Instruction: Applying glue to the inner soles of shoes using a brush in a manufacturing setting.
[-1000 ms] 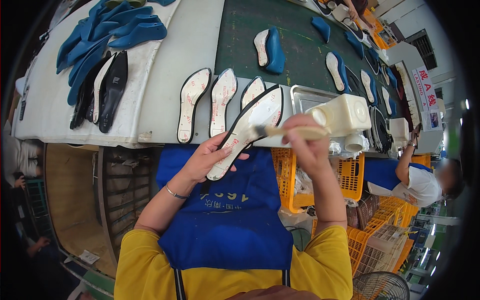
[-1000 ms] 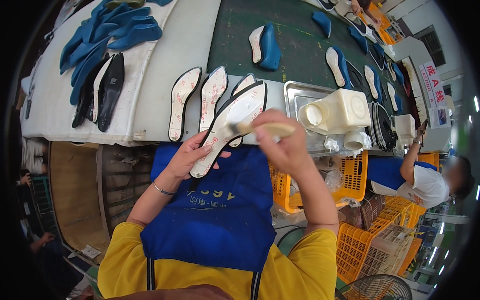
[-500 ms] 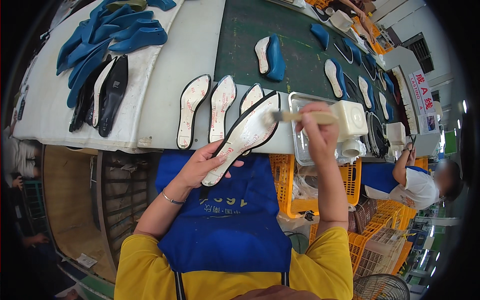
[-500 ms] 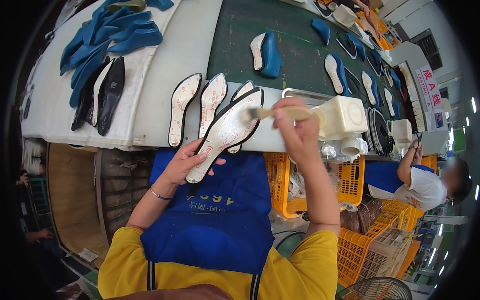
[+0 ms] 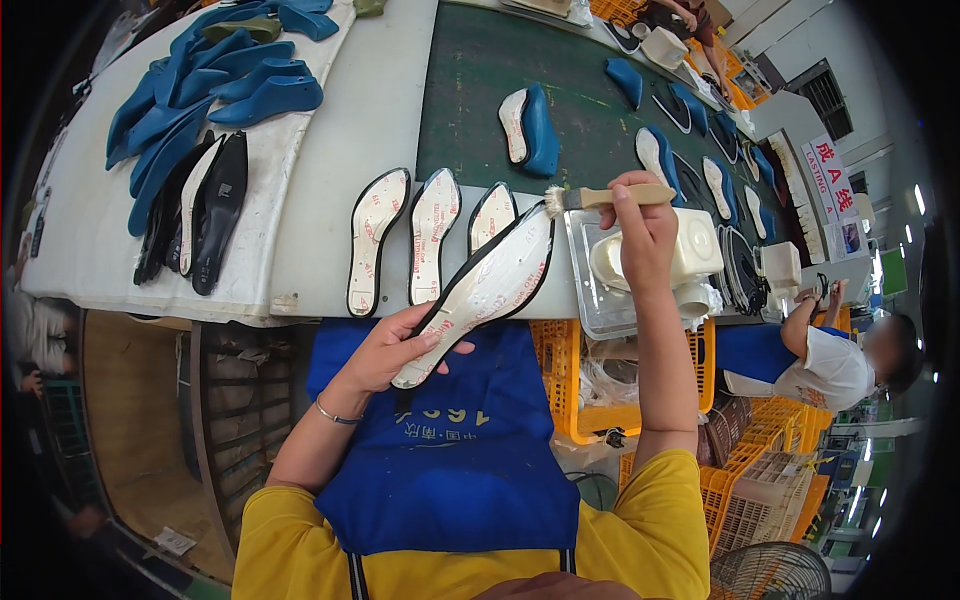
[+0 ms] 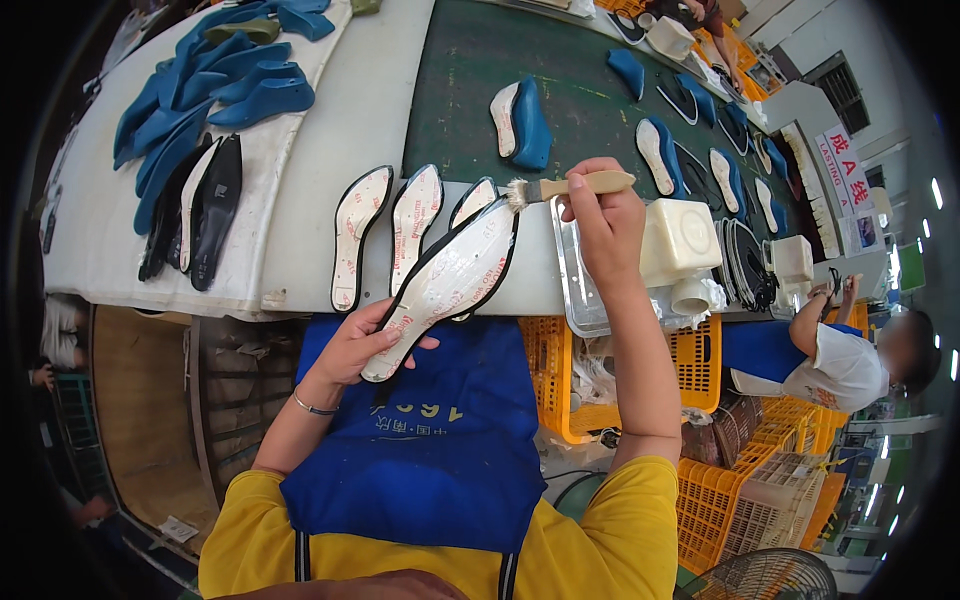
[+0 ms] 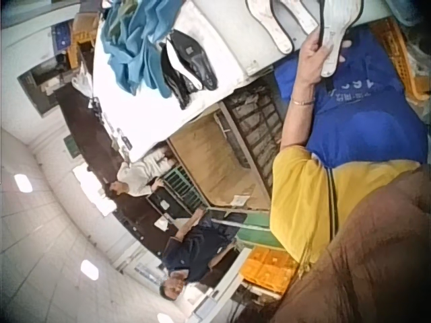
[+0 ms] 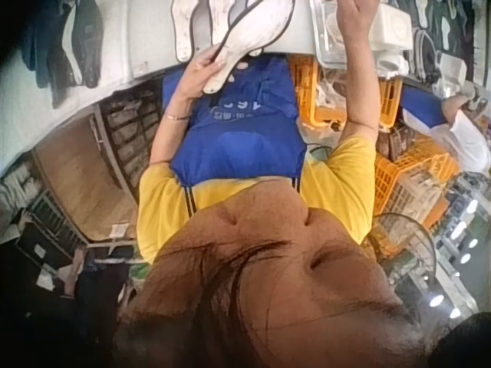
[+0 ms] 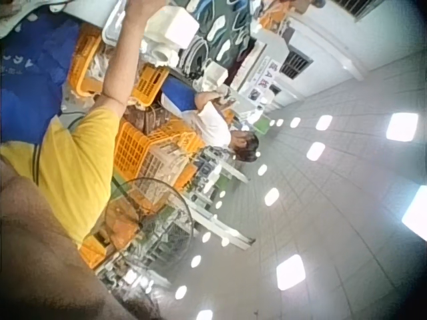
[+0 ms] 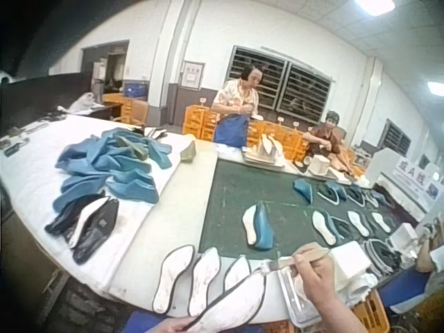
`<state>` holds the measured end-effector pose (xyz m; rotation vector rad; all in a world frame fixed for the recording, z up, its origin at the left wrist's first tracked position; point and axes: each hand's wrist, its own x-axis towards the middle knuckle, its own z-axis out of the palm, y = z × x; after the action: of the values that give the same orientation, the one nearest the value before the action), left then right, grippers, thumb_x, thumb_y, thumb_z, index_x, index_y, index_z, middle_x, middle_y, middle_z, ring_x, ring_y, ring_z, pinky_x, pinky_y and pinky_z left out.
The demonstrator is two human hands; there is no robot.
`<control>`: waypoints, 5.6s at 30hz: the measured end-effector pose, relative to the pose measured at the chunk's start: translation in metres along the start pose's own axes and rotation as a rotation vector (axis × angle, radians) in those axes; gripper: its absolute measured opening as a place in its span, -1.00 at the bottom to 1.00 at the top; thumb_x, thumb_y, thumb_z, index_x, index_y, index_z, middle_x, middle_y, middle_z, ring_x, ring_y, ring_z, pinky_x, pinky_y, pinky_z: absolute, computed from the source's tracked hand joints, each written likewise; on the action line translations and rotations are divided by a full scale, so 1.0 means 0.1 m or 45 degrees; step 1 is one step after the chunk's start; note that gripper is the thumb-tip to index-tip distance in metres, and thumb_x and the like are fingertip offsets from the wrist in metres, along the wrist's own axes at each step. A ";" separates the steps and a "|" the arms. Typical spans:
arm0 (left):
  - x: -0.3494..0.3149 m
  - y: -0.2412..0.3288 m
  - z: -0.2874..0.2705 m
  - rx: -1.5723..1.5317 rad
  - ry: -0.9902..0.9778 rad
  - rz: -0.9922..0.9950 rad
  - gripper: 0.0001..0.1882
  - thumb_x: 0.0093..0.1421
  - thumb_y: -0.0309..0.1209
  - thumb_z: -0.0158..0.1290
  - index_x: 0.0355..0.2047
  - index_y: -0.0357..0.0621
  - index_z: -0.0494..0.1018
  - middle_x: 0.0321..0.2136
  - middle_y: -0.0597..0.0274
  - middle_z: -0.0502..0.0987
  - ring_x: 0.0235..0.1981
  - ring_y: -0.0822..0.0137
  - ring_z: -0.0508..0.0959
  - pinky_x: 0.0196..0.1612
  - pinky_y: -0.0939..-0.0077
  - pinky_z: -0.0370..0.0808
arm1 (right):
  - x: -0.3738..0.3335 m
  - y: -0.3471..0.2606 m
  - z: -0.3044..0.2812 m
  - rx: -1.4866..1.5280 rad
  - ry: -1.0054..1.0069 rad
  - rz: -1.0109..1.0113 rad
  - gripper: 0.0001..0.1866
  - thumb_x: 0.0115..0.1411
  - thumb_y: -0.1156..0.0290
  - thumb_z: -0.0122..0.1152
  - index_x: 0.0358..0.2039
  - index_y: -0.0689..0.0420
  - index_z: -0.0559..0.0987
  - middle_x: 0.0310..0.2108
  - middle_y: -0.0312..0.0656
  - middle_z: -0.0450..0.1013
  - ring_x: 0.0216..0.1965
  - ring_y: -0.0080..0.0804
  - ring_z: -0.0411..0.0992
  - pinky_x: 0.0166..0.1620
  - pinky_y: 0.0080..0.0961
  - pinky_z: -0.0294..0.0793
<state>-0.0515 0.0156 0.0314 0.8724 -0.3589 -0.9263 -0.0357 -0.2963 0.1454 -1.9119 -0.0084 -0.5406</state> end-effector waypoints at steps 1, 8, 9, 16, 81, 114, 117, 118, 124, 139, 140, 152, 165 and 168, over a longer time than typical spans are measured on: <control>-0.01 -0.01 -0.01 -0.015 0.007 -0.003 -0.46 0.35 -0.44 -0.10 0.31 -0.26 0.11 0.13 -0.02 0.38 0.04 0.11 0.53 -0.19 0.51 0.60 | -0.02 -0.06 0.01 0.067 0.013 0.000 -0.87 0.31 0.42 0.04 -0.27 0.23 0.46 -0.48 -0.27 0.41 -0.50 -0.63 0.38 -0.41 -0.68 0.36; -0.03 0.00 -0.05 0.002 -0.022 -0.013 -0.46 0.34 -0.47 -0.10 0.30 -0.30 0.11 0.12 -0.06 0.39 0.04 0.08 0.53 -0.19 0.49 0.61 | -0.07 -0.17 0.10 0.205 -0.123 0.090 -0.87 0.31 0.42 0.05 -0.28 0.22 0.46 -0.50 -0.28 0.42 -0.50 -0.64 0.38 -0.39 -0.68 0.37; -0.04 0.01 -0.04 -0.010 -0.003 -0.007 -0.48 0.32 -0.45 -0.07 0.27 -0.33 0.15 0.10 -0.07 0.40 0.01 0.07 0.55 -0.20 0.45 0.63 | -0.02 -0.10 0.07 0.164 -0.068 0.080 -0.88 0.31 0.42 0.06 -0.28 0.21 0.46 -0.50 -0.28 0.42 -0.51 -0.64 0.38 -0.40 -0.68 0.36; -0.04 0.02 -0.07 -0.095 0.020 0.030 -0.48 0.33 -0.47 -0.09 0.27 -0.32 0.15 0.10 -0.08 0.40 0.02 0.07 0.55 -0.20 0.45 0.63 | -0.17 -0.23 0.00 0.339 -0.005 0.001 -0.90 0.28 0.47 0.03 -0.28 0.24 0.46 -0.44 -0.20 0.42 -0.50 -0.58 0.39 -0.40 -0.67 0.39; 0.05 0.03 0.15 -0.624 0.295 0.086 -0.49 0.37 -0.44 -0.13 0.30 -0.16 0.09 0.11 -0.01 0.40 0.05 0.09 0.52 -0.23 0.34 0.69 | -0.76 -0.07 0.82 -0.183 -0.249 -0.787 -0.86 -0.01 0.65 0.16 -0.37 0.28 0.50 -0.52 -0.06 0.47 -0.55 -0.15 0.45 -0.45 -0.36 0.43; -0.01 0.07 0.20 0.020 0.359 0.136 -0.44 0.38 -0.43 -0.13 0.35 -0.17 0.04 0.07 0.20 0.44 0.02 0.42 0.50 -0.20 0.60 0.56 | -0.25 -0.19 0.80 -0.044 -0.302 -0.117 -0.88 0.25 0.42 0.11 -0.35 0.20 0.50 -0.51 -0.26 0.42 -0.50 -0.57 0.41 -0.42 -0.59 0.36; -0.04 0.10 0.21 0.012 0.332 0.141 -0.44 0.37 -0.45 -0.13 0.35 -0.18 0.04 0.08 0.17 0.43 0.02 0.40 0.51 -0.20 0.59 0.57 | -0.08 -0.11 0.76 0.117 -0.255 0.002 -0.87 0.31 0.40 0.02 -0.26 0.21 0.45 -0.46 -0.25 0.41 -0.53 -0.62 0.35 -0.42 -0.70 0.33; -0.04 0.11 0.20 0.018 0.316 0.147 -0.45 0.37 -0.45 -0.13 0.35 -0.19 0.05 0.09 0.16 0.43 0.02 0.39 0.51 -0.20 0.59 0.57 | -0.01 -0.08 0.75 0.148 -0.214 0.030 -0.87 0.31 0.40 0.03 -0.26 0.20 0.45 -0.46 -0.24 0.42 -0.53 -0.62 0.35 -0.42 -0.69 0.33; -0.07 0.12 0.16 -0.088 0.274 0.124 -0.45 0.33 -0.50 -0.13 0.32 -0.24 0.07 0.13 0.01 0.39 0.05 0.19 0.52 -0.20 0.49 0.64 | 0.37 0.33 0.59 0.136 0.067 0.110 -0.83 0.32 0.37 0.05 -0.31 0.22 0.45 -0.53 -0.27 0.43 -0.57 -0.64 0.35 -0.44 -0.68 0.34; -0.18 0.15 0.08 -0.143 0.171 0.119 -0.51 0.33 -0.53 -0.14 0.25 -0.33 0.12 0.11 -0.12 0.37 0.02 0.04 0.54 -0.21 0.39 0.67 | 0.55 0.35 0.40 0.424 0.090 0.216 -0.89 0.22 0.42 0.08 -0.33 0.20 0.46 -0.57 -0.25 0.41 -0.59 -0.59 0.36 -0.48 -0.65 0.33; -0.19 0.16 0.08 -0.153 0.161 0.124 -0.51 0.34 -0.52 -0.15 0.26 -0.33 0.12 0.12 -0.12 0.37 0.02 0.03 0.54 -0.21 0.39 0.67 | 0.61 0.48 0.32 0.419 0.146 0.199 -0.91 0.20 0.44 0.07 -0.36 0.19 0.46 -0.58 -0.25 0.40 -0.61 -0.58 0.33 -0.50 -0.63 0.31; 0.04 0.37 -0.10 -0.415 0.312 0.473 -0.48 0.42 -0.28 -0.23 0.31 -0.23 0.02 0.12 -0.14 0.38 0.01 0.12 0.54 -0.08 0.36 0.60 | -0.46 0.22 1.07 0.536 -0.232 0.494 -0.75 0.34 0.27 0.00 -0.24 0.21 0.50 -0.44 -0.25 0.49 -0.60 -0.67 0.30 -0.52 -0.75 0.22; 0.24 0.38 -0.74 -0.167 0.675 0.623 -0.56 0.34 -0.24 -0.08 0.19 -0.07 0.26 0.14 0.24 0.38 0.15 0.33 0.39 0.15 0.40 0.30 | -0.78 -0.01 1.31 0.535 -0.617 0.727 -0.73 0.25 0.40 0.14 -0.10 0.27 0.50 -0.42 -0.32 0.47 -0.57 -0.70 0.38 -0.52 -0.80 0.25; 0.26 0.57 -1.42 0.000 0.901 0.725 -0.92 0.22 -0.43 -0.06 -0.30 -0.06 0.42 -0.03 0.19 0.51 0.09 0.31 0.43 0.10 0.27 0.33 | -0.76 -0.02 1.12 0.524 -0.512 0.699 -0.76 0.25 0.41 0.12 -0.14 0.27 0.50 -0.45 -0.32 0.47 -0.59 -0.69 0.38 -0.53 -0.80 0.23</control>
<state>0.0810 0.0819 -0.0134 0.9681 0.0179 -0.0648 -0.0638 -0.1780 0.0849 -1.4995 0.1314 0.2078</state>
